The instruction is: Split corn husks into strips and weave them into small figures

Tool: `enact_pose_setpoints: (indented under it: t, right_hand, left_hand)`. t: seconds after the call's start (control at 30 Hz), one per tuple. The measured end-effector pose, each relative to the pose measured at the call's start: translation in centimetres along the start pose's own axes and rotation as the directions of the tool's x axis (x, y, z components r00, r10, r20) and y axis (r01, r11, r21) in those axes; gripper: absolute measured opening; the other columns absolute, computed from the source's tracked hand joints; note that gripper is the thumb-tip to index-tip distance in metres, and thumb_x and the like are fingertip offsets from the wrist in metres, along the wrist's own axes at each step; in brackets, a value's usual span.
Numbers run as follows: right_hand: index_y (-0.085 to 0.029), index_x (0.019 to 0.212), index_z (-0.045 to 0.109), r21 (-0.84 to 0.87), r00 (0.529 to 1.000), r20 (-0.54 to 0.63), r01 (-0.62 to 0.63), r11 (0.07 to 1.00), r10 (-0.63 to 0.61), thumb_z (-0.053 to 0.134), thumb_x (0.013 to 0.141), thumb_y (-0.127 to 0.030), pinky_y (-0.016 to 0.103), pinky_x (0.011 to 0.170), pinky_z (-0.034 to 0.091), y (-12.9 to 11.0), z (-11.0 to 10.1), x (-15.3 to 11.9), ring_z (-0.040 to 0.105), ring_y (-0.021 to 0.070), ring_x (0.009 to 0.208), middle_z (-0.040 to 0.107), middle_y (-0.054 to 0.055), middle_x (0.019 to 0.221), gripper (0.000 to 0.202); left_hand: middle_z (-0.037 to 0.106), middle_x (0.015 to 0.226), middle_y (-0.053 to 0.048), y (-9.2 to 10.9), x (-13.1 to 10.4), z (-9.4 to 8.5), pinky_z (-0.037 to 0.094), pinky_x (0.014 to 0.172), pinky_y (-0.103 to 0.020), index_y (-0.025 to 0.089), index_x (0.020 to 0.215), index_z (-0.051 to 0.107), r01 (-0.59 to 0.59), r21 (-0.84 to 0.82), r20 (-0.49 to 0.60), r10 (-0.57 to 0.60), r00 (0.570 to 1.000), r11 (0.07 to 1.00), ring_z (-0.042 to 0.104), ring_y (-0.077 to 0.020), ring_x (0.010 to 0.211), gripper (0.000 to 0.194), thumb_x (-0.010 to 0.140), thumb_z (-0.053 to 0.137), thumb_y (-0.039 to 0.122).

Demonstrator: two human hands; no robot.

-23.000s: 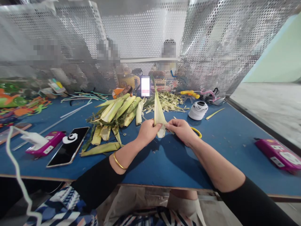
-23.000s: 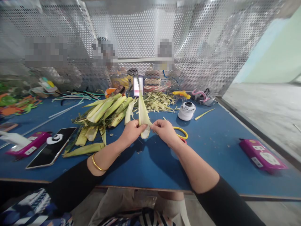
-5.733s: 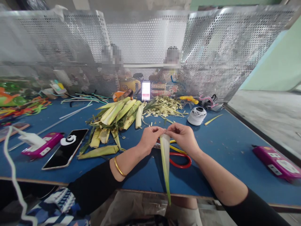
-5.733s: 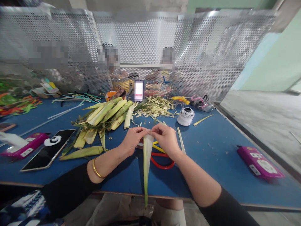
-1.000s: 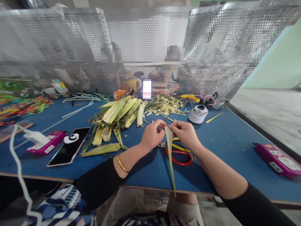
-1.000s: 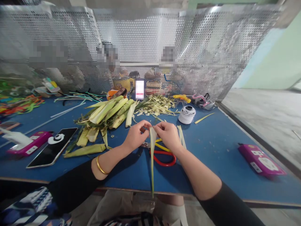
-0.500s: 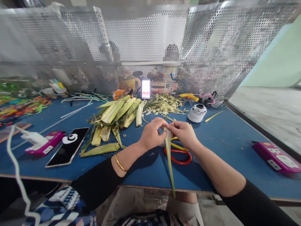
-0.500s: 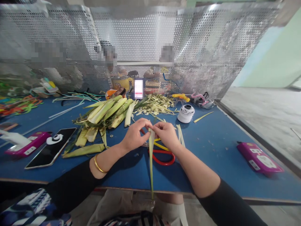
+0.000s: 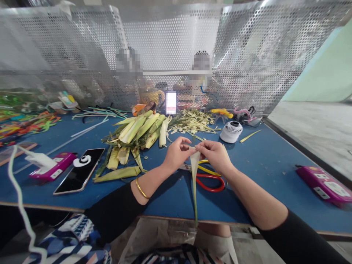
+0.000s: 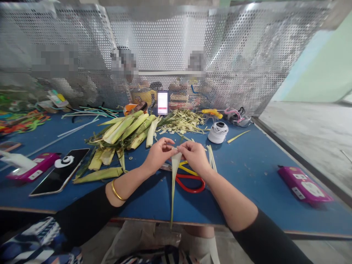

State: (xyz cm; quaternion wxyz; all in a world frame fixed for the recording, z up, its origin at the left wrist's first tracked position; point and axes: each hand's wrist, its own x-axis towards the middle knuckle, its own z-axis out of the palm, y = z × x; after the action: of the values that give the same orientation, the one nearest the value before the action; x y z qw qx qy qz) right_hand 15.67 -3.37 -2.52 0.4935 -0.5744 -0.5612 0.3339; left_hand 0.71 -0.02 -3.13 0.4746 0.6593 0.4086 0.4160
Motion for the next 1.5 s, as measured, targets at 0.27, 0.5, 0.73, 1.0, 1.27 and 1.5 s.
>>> enact_pose_setpoints:
  t: [0.27, 0.5, 0.73, 1.0, 1.27, 1.5]
  right_hand:
    - [-0.019, 0.070, 0.065, 0.005, 0.996, -0.016, 0.086, 0.996, -0.086, 0.066, 0.073, -0.040, 0.027, 0.057, 0.043, 0.20, 0.02, -0.03, 0.052, 0.0136, 0.057, 0.060, -0.001, 0.058, 0.022]
    - [-0.018, 0.072, 0.066, -0.105, 0.981, -0.009, 0.194, 0.975, -0.196, 0.066, 0.074, -0.043, 0.026, 0.054, 0.036, -0.02, -0.12, -0.25, 0.046, 0.0124, 0.057, 0.060, 0.000, 0.062, 0.024]
    - [-0.018, 0.071, 0.066, -0.116, 0.969, -0.048, 0.235, 0.965, -0.241, 0.067, 0.073, -0.041, 0.026, 0.054, 0.035, 0.24, -0.12, -0.19, 0.046, 0.0126, 0.056, 0.060, 0.001, 0.061, 0.023]
    - [-0.018, 0.068, 0.066, -0.151, 0.965, -0.030, 0.254, 0.955, -0.261, 0.065, 0.074, -0.035, 0.027, 0.054, 0.036, 0.27, -0.17, -0.15, 0.047, 0.0127, 0.057, 0.060, 0.000, 0.060, 0.018]
    - [-0.018, 0.075, 0.064, -0.063, 0.994, -0.019, 0.107, 0.992, -0.108, 0.069, 0.071, -0.045, 0.025, 0.052, 0.037, 0.31, 0.19, -0.30, 0.047, 0.0118, 0.055, 0.059, -0.001, 0.061, 0.028]
    - [-0.018, 0.068, 0.061, -0.149, 0.988, -0.040, 0.139, 0.979, -0.146, 0.064, 0.074, -0.042, 0.025, 0.052, 0.037, -0.01, 0.29, -0.69, 0.047, 0.0123, 0.054, 0.058, -0.001, 0.059, 0.025]
  left_hand:
    - [0.065, 0.062, 0.000, 0.72, -0.41, 0.25, 0.048, 0.056, -0.023, 0.016, 0.065, 0.066, 0.117, -0.194, 0.014, -0.116, 0.993, 0.974, 0.057, -0.0118, 0.057, 0.016, 0.078, 0.062, 0.023]
    - [0.063, 0.060, 0.001, 0.89, -0.34, 0.14, 0.044, 0.053, -0.021, 0.015, 0.064, 0.068, 0.117, -0.205, 0.012, -0.117, 0.993, 0.972, 0.054, -0.0103, 0.055, 0.015, 0.076, 0.061, 0.021]
    - [0.062, 0.060, 0.001, 0.83, -0.37, 0.08, 0.042, 0.052, -0.020, 0.015, 0.065, 0.068, 0.096, -0.227, 0.012, -0.096, 0.995, 0.969, 0.052, -0.0100, 0.056, 0.014, 0.073, 0.062, 0.024]
    - [0.060, 0.058, 0.001, 0.66, -0.37, 0.21, 0.042, 0.052, -0.020, 0.015, 0.062, 0.067, 0.087, -0.217, 0.007, -0.087, 0.996, 0.972, 0.050, -0.0097, 0.055, 0.014, 0.072, 0.062, 0.024]
    - [0.061, 0.057, 0.001, 0.80, -0.50, 0.37, 0.043, 0.050, -0.021, 0.015, 0.064, 0.067, 0.080, -0.175, -0.075, -0.094, 0.993, 0.981, 0.052, -0.0106, 0.053, 0.017, 0.074, 0.064, 0.028]
    - [0.058, 0.054, 0.002, 0.58, -0.53, 0.79, 0.042, 0.046, -0.022, 0.016, 0.060, 0.062, 0.117, -0.188, -0.105, -0.138, 0.985, 0.975, 0.050, -0.0104, 0.048, 0.020, 0.075, 0.064, 0.029]
